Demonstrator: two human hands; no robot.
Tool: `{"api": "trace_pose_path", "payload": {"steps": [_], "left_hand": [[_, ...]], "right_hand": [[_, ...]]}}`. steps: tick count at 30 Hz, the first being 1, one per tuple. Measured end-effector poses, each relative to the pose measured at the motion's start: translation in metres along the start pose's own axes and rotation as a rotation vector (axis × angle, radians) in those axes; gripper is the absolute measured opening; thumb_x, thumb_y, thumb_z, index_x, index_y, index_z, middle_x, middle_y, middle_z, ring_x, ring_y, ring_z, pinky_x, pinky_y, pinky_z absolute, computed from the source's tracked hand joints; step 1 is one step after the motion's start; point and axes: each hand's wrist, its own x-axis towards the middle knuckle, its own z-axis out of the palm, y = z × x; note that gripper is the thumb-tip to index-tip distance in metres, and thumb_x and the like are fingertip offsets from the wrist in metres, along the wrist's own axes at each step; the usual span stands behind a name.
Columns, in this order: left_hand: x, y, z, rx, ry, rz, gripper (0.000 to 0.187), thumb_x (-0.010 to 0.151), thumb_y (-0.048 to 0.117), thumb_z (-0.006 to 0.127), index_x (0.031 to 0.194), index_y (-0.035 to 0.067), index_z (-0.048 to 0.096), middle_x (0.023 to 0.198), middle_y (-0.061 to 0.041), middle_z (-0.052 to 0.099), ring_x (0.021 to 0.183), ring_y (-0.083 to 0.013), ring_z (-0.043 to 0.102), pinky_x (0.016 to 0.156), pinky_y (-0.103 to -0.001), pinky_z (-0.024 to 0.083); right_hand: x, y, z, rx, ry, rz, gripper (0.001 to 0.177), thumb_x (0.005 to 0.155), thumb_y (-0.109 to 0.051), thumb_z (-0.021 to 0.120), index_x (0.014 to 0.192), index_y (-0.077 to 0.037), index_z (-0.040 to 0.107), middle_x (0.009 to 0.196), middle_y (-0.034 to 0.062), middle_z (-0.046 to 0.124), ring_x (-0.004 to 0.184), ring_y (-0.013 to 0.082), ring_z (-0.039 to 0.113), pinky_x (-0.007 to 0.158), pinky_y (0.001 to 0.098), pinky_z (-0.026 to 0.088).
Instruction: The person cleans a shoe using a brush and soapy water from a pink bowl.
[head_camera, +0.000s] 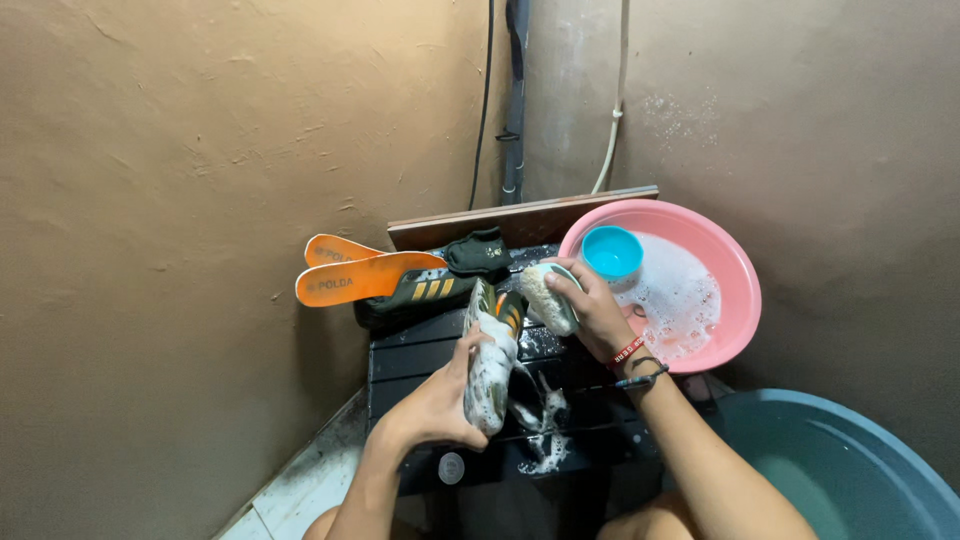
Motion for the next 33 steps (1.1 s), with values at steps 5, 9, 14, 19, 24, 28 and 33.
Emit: {"api": "trace_pose_path", "payload": {"steps": [5,9,14,19,24,28,33], "left_hand": [[-0.004,0.008,0.004,0.009,-0.001,-0.126,0.139,0.05,0.005,0.089,0.159,0.024,0.006,0.172,-0.026,-0.003,0.148,-0.0557,0.021,0.11,-0.063,0.036],[-0.017,0.021,0.004,-0.03,0.008,-0.192,0.134,0.055,-0.008,0.083,0.159,0.025,0.005,0.167,-0.039,0.005,0.134,-0.0738,0.029,0.099,-0.081,0.042],[-0.014,-0.003,0.019,-0.05,0.02,-0.204,0.134,0.055,-0.008,0.084,0.159,0.022,0.005,0.164,-0.043,0.012,0.135,-0.0726,0.032,0.099,-0.078,0.044],[-0.014,-0.012,0.029,-0.111,0.057,-0.17,0.129,0.056,-0.007,0.086,0.157,0.019,0.011,0.159,-0.047,0.022,0.14,-0.0695,0.03,0.103,-0.077,0.043],[-0.013,-0.005,0.033,-0.103,0.068,-0.142,0.121,0.056,-0.004,0.083,0.153,0.021,0.014,0.163,-0.043,0.019,0.135,-0.0712,0.036,0.103,-0.075,0.046],[-0.025,0.005,0.044,-0.07,0.105,-0.17,0.122,0.056,-0.003,0.086,0.152,0.02,0.014,0.166,-0.04,0.012,0.135,-0.0709,0.035,0.101,-0.076,0.047],[-0.035,0.015,0.052,0.081,0.089,-0.276,0.115,0.064,-0.008,0.076,0.153,0.022,0.011,0.168,-0.037,0.008,0.125,-0.0726,0.045,0.084,-0.067,0.056]], "right_hand": [[0.001,0.007,-0.006,-0.32,-0.096,-0.054,0.052,0.085,-0.019,0.082,0.132,-0.001,0.065,0.113,0.0072,0.071,0.103,0.0128,0.065,0.086,0.028,0.055],[-0.011,-0.008,0.009,-0.525,-0.145,-0.033,0.06,0.075,-0.018,0.093,0.125,0.005,0.07,0.079,0.0056,0.071,0.069,0.0108,0.062,0.06,0.0251,0.053],[-0.019,-0.012,0.021,-0.859,-0.248,-0.07,0.052,0.067,-0.024,0.098,0.107,0.001,0.075,0.077,0.0128,0.073,0.07,0.0219,0.067,0.062,0.0339,0.055],[-0.022,-0.001,0.011,-1.084,-0.4,-0.232,0.049,0.071,-0.028,0.093,0.099,0.0,0.064,0.079,0.0263,0.066,0.075,0.0432,0.067,0.066,0.0493,0.052],[-0.032,-0.024,0.009,-1.113,-0.399,-0.219,0.052,0.082,-0.039,0.087,0.101,0.0,0.058,0.088,0.0241,0.061,0.083,0.0424,0.064,0.076,0.0515,0.051],[-0.031,-0.018,0.011,-0.982,-0.41,-0.135,0.041,0.1,-0.047,0.067,0.094,-0.007,0.062,0.085,0.011,0.061,0.083,0.0266,0.062,0.077,0.042,0.052],[-0.039,-0.003,0.029,-1.002,-0.552,-0.385,0.037,0.093,-0.039,0.079,0.088,-0.007,0.06,0.092,0.0164,0.059,0.084,0.0345,0.062,0.079,0.0433,0.051]]}}
